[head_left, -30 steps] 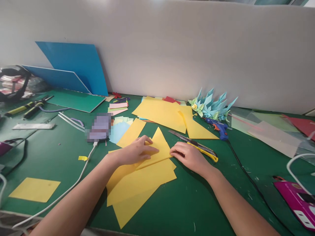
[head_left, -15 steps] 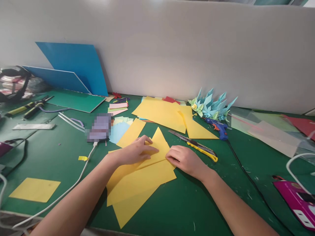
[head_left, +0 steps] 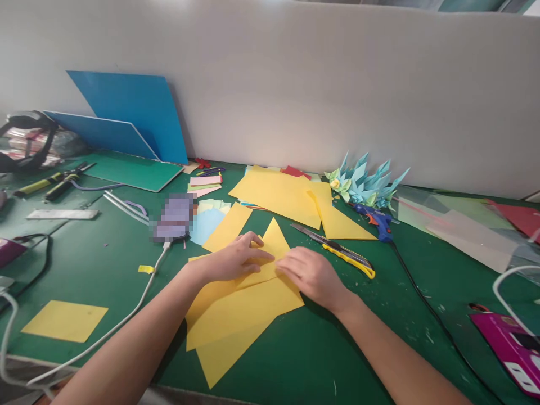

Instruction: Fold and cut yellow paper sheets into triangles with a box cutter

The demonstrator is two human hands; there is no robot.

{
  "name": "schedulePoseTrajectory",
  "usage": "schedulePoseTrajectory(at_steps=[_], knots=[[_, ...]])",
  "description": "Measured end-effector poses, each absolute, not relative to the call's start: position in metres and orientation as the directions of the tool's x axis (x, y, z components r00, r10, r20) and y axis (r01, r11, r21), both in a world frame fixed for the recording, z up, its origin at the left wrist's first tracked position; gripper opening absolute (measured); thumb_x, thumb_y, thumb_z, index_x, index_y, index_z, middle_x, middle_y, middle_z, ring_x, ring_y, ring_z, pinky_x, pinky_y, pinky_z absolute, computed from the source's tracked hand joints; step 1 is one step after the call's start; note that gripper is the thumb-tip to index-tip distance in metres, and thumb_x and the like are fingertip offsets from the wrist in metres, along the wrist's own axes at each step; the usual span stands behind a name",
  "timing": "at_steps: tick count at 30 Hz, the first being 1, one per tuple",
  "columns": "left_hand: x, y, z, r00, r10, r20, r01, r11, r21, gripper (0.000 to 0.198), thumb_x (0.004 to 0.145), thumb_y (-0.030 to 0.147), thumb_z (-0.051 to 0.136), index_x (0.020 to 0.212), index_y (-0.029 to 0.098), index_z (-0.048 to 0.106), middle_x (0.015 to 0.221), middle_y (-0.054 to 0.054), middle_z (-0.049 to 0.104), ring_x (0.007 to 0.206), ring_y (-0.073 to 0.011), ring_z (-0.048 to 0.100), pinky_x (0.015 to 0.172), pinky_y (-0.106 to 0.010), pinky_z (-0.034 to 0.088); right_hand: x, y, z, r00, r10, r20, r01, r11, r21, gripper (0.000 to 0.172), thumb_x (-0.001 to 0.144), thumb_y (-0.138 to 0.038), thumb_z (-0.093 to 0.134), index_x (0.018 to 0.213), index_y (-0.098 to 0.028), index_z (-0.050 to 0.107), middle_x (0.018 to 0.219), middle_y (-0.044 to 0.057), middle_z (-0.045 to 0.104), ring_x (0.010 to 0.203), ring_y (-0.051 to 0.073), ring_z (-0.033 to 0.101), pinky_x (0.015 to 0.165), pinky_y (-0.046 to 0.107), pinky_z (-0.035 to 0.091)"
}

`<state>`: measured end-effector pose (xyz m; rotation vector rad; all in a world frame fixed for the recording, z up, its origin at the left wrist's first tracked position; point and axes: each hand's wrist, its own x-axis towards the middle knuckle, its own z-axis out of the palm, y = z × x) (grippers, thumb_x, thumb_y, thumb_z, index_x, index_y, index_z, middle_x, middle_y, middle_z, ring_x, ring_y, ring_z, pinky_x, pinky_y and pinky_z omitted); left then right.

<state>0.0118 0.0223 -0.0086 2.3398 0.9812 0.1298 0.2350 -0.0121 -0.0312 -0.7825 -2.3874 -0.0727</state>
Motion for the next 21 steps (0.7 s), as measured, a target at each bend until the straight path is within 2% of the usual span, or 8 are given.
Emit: schedulePoseTrajectory(at_steps=[3,8,11,21], knots=[[0.012,0.022,-0.008,0.721,0.676,-0.153,0.624,-0.538,0.567,0.035,0.089,0.021,0.047,0.121,0.032,0.058,0.121,-0.006,0.041,0.099,-0.0186,0.05,0.089,-0.037,0.044,0.257,-0.006,-0.025,-0.572,0.591,0.569,0.564,0.787,-0.25,0.025,0.094,-0.022,0.047,0.081,-0.018,0.068,0.072,0.006,0.065,0.07,0.018,0.059,0.064,0.031,0.05],[0.012,0.022,-0.007,0.729,0.669,-0.145,0.613,-0.543,0.574,0.036,0.089,0.018,0.047,0.121,0.032,0.057,0.122,-0.006,0.041,0.1,-0.0184,0.051,0.087,-0.034,0.045,0.275,-0.004,-0.025,-0.66,0.589,0.467,0.469,0.808,-0.356,0.02,0.092,-0.019,0.05,0.091,-0.02,0.07,0.09,0.006,0.071,0.084,0.018,0.064,0.076,0.034,0.053],[0.012,0.022,-0.008,0.725,0.673,-0.148,0.616,-0.537,0.576,0.035,0.089,0.018,0.048,0.121,0.032,0.057,0.122,-0.006,0.041,0.101,-0.0187,0.051,0.087,-0.034,0.045,0.274,-0.004,-0.026,-0.7,0.562,0.441,0.456,0.826,-0.331,0.022,0.092,-0.017,0.049,0.094,-0.019,0.071,0.094,0.006,0.072,0.088,0.019,0.065,0.08,0.035,0.054],[0.012,0.023,-0.009,0.731,0.666,-0.146,0.613,-0.548,0.569,0.036,0.09,0.017,0.047,0.121,0.031,0.057,0.122,-0.006,0.04,0.1,-0.0183,0.05,0.088,-0.035,0.044,0.275,-0.006,-0.02,-0.759,0.501,0.416,0.48,0.862,-0.163,0.029,0.094,-0.017,0.043,0.095,-0.019,0.072,0.093,0.008,0.073,0.085,0.021,0.067,0.074,0.036,0.057]])
